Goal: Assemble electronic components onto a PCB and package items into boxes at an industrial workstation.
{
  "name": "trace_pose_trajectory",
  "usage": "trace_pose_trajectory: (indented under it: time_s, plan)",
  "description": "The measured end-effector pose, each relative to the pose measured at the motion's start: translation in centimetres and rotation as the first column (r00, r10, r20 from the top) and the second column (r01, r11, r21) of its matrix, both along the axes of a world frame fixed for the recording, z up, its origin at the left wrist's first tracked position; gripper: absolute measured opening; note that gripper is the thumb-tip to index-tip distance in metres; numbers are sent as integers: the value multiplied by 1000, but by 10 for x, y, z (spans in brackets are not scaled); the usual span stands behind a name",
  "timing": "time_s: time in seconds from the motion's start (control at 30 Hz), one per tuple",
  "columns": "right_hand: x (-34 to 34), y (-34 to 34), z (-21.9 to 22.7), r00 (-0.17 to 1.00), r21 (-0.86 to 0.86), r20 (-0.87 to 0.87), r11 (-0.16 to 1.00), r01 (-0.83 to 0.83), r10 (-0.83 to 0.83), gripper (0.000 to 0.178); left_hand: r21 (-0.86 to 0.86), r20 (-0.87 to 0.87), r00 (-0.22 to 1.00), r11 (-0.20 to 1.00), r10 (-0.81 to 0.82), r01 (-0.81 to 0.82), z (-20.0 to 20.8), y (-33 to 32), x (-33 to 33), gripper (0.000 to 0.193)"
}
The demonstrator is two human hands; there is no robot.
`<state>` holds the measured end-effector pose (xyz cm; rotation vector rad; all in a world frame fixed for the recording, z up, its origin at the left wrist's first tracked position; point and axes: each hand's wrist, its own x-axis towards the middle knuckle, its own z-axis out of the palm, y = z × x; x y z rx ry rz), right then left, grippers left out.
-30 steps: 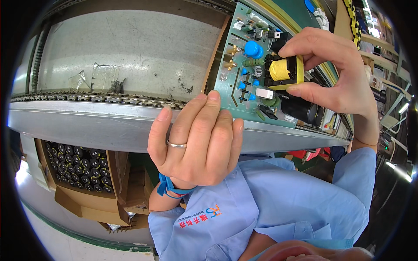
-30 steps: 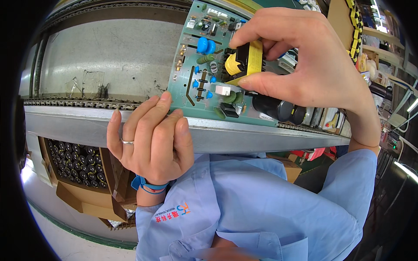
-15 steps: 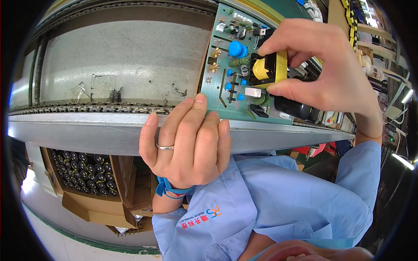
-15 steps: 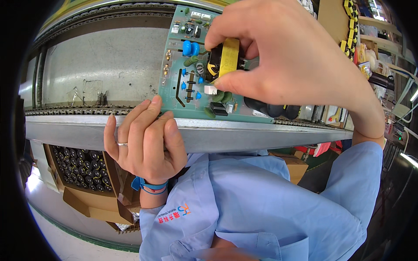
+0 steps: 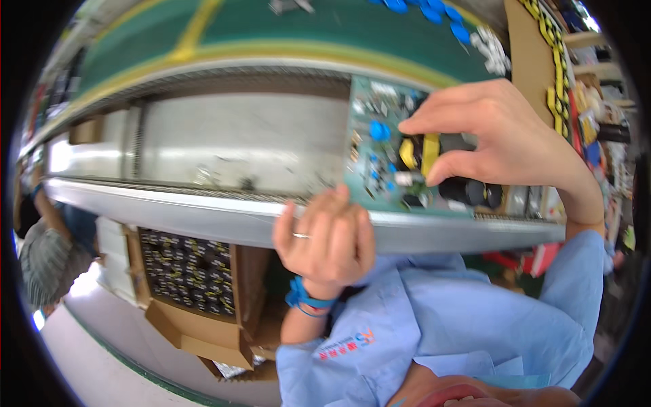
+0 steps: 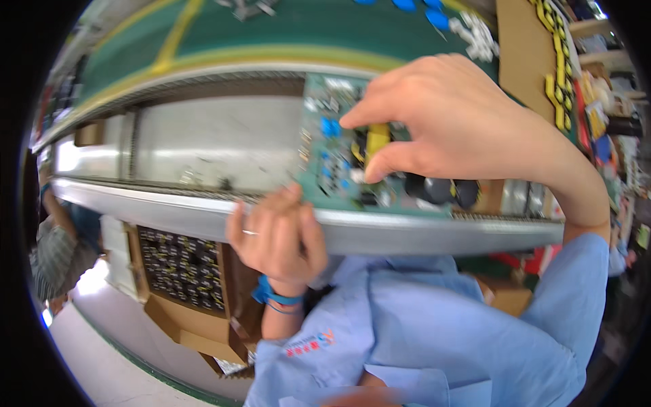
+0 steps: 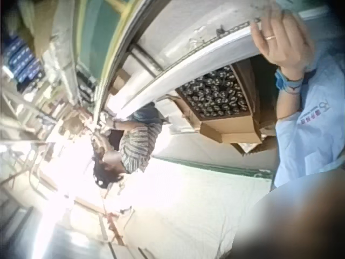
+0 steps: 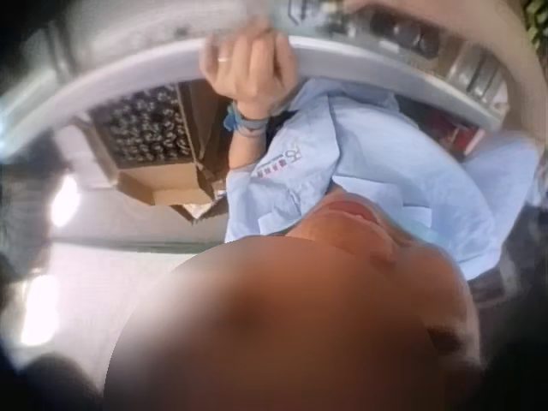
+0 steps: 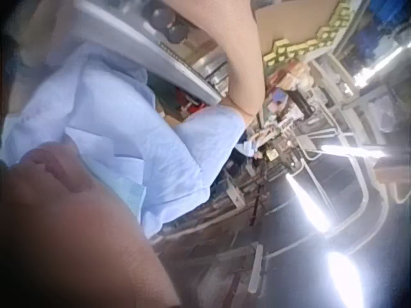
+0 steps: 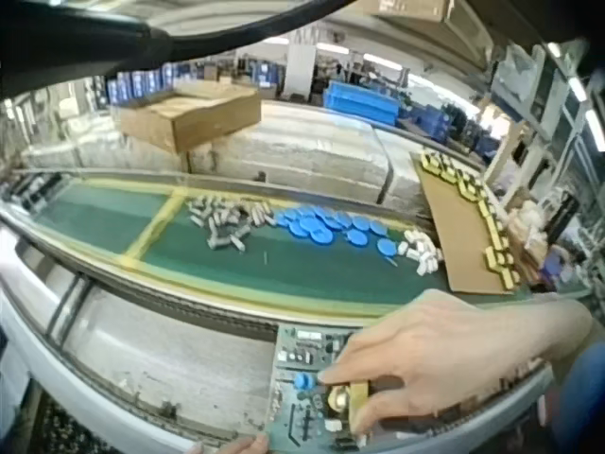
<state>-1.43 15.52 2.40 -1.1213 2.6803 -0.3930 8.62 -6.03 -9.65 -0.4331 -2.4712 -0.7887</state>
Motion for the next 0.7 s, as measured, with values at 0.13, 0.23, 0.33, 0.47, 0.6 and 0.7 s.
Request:
trace_pose_trajectory:
  time_s: [0.13,0.23,0.33,0.47,0.6,0.7]
  plan:
    - [-48,-7,-11,963,-377,56,888,264,-262,29,15,-53,999,1000,-6,7,2,-1,6,6]
    - [-105,-11,-40,942,-284,-212,939,195,-260,25,74,-46,995,993,-89,92,7,1,7,5]
    - [-149,-23,-77,923,-347,-291,927,144,-253,22,84,-50,995,993,-82,86,7,5,6,4]
    - [-163,-52,-80,906,-302,-36,868,393,-422,23,84,-37,999,996,-33,36,6,8,7,3]
    - [-171,-52,-86,929,-274,-178,923,271,-326,19,45,-54,998,998,-41,44,5,7,3,3]
    - [-147,-51,-65,930,-299,-148,911,283,-338,20,46,-64,997,998,-50,53,2,6,0,3]
